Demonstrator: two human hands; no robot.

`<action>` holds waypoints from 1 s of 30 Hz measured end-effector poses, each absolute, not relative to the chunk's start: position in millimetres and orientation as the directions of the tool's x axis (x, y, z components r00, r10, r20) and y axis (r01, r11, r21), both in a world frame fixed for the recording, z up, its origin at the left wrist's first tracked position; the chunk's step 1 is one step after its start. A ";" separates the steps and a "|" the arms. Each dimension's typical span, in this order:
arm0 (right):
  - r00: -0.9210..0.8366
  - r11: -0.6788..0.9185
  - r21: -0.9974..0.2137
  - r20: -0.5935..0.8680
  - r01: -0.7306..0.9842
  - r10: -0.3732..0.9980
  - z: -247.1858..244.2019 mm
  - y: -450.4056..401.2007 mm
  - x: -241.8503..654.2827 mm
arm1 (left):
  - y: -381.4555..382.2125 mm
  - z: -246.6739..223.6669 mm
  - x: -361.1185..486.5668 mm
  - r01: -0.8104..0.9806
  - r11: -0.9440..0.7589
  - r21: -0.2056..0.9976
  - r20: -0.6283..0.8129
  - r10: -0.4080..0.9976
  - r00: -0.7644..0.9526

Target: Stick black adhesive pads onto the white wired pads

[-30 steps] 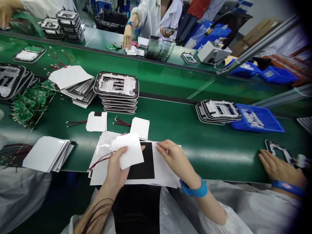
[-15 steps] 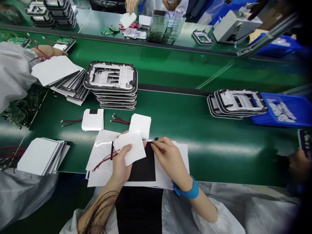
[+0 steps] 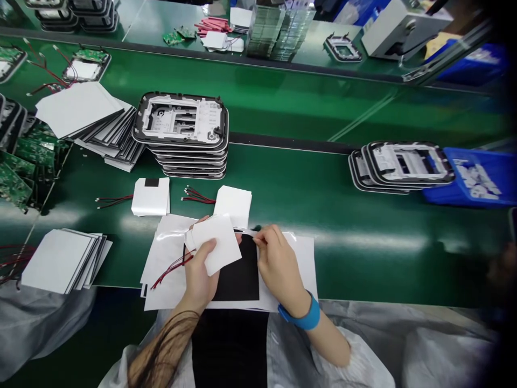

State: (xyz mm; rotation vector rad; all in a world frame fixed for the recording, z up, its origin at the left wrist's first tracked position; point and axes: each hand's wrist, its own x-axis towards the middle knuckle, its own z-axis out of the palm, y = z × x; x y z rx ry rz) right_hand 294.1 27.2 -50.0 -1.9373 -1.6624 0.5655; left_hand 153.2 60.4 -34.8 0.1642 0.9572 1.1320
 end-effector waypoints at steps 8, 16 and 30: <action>0.130 -0.035 -0.845 0.040 0.534 0.991 -55.0 18.4 307.4 | 61.6 -33.8 153.0 -0.706 0.454 0.543 -0.577 0.813 0.079; 0.263 -0.245 -0.969 -0.226 0.040 0.938 -21.9 14.9 331.4 | 57.7 -29.4 149.4 -0.649 0.525 0.551 -0.558 0.810 0.181; 0.170 -0.044 -0.971 -0.003 0.236 0.985 53.8 2.2 286.0 | 11.5 3.1 129.8 -0.465 0.344 0.816 -0.222 0.928 0.298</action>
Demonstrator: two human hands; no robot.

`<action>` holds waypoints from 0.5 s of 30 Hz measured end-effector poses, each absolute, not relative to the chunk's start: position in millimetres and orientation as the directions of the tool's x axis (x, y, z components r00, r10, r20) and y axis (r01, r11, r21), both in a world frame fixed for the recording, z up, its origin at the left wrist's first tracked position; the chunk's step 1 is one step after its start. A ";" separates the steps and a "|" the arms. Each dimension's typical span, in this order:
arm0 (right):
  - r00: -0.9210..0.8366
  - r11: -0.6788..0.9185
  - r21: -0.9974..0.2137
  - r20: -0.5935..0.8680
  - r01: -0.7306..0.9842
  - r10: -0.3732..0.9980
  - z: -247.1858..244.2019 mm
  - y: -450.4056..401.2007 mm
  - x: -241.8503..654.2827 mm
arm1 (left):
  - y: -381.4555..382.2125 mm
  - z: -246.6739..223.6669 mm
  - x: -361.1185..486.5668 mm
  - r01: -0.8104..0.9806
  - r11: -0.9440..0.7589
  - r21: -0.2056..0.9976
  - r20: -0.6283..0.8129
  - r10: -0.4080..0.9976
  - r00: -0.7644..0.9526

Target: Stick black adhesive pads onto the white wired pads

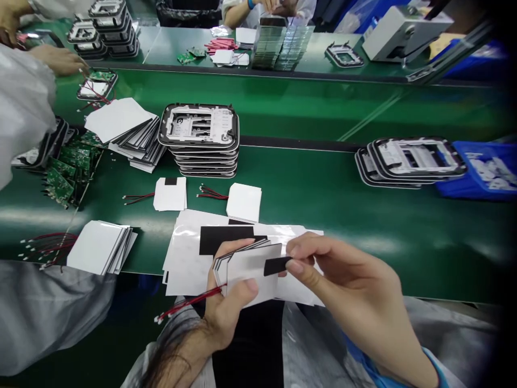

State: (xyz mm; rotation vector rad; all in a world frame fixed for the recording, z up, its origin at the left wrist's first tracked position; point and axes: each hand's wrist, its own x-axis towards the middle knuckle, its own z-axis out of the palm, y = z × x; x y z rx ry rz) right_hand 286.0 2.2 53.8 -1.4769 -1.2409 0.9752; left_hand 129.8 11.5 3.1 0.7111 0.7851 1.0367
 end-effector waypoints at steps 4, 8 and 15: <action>0.174 0.046 -0.985 0.076 0.166 0.982 56.0 -1.0 275.7 | 7.1 0.8 128.5 -0.453 0.266 0.851 -0.163 0.953 0.254; 0.248 0.049 -0.990 0.081 0.135 0.965 59.3 -1.8 267.1 | 2.4 3.3 125.0 -0.463 0.274 0.843 -0.169 0.952 0.256; 0.241 0.043 -0.989 0.077 0.143 0.968 65.2 -4.6 262.2 | -4.4 1.3 118.3 -0.453 0.359 0.816 -0.230 0.921 0.315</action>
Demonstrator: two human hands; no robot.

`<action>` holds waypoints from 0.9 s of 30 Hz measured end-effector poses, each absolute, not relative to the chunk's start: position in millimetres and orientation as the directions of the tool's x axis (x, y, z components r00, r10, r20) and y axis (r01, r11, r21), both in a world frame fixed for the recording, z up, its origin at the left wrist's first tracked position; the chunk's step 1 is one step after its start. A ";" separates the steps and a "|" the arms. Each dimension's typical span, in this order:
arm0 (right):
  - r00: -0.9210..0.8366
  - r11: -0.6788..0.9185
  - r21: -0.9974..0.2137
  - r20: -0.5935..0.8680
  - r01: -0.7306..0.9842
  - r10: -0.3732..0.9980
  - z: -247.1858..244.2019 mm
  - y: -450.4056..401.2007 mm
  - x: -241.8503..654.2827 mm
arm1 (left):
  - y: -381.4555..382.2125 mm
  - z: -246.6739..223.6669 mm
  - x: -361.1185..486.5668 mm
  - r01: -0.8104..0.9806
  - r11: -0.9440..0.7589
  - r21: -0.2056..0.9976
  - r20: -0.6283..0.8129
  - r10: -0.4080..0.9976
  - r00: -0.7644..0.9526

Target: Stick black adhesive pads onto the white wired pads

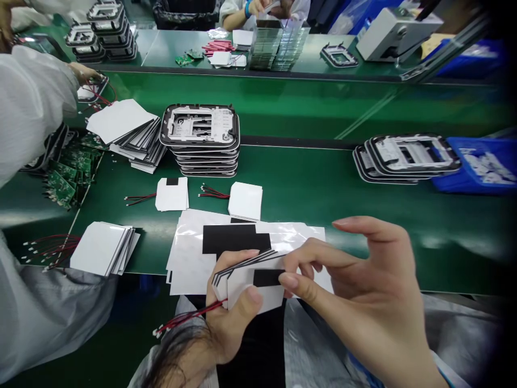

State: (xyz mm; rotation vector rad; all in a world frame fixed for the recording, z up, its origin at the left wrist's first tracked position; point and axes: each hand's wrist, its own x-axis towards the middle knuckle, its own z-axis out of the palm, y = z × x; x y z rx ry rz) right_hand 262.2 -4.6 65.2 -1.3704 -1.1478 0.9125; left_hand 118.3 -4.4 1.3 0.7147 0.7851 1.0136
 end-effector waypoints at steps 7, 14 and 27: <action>0.234 0.019 -0.985 0.060 0.173 0.970 67.0 -3.4 261.4 | -4.7 -0.9 115.2 -0.438 0.326 0.838 -0.196 0.928 0.316; 0.260 -0.059 -0.985 -0.015 0.164 0.966 69.9 -7.0 261.9 | -2.5 11.3 118.7 -0.393 0.390 0.833 -0.305 0.916 0.262; 0.259 -0.085 -0.984 -0.043 0.155 0.965 69.8 -4.7 263.0 | -1.3 15.7 121.3 -0.333 0.408 0.850 -0.342 0.909 0.239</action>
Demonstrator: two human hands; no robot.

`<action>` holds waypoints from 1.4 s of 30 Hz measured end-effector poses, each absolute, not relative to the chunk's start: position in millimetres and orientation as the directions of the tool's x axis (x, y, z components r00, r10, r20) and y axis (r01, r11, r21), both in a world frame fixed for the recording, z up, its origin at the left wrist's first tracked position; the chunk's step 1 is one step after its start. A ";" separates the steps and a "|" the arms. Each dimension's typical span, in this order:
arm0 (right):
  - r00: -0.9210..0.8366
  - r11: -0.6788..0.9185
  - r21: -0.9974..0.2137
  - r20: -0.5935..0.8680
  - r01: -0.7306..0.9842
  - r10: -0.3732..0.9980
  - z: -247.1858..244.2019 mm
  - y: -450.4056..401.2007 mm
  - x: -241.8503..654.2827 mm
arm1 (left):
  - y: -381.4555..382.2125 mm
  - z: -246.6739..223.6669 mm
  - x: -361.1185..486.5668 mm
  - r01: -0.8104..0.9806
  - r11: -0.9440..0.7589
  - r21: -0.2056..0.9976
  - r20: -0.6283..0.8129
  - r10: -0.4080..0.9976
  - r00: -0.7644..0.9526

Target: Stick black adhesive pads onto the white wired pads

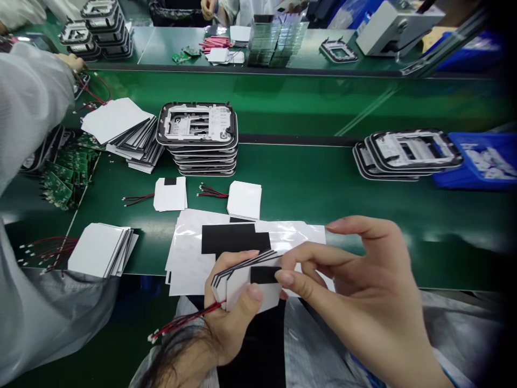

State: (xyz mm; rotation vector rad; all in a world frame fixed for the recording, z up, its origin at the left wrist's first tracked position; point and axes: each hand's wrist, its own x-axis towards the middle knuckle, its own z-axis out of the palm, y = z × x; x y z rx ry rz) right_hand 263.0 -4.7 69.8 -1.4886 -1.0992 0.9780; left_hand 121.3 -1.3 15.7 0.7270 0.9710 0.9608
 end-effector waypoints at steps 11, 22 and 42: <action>0.289 -0.064 -0.985 -0.016 0.158 0.957 67.1 -3.8 260.4 | -2.0 15.3 126.6 -0.348 0.316 0.883 -0.290 0.949 0.125; 0.299 -0.063 -0.983 -0.008 0.175 0.954 64.3 -2.4 259.3 | -1.3 15.3 127.9 -0.359 0.304 0.882 -0.280 0.953 0.119; 0.372 -0.031 -0.924 0.122 0.380 0.920 54.6 -9.5 250.8 | -2.2 9.9 124.8 -0.219 0.367 0.904 -0.364 0.930 0.054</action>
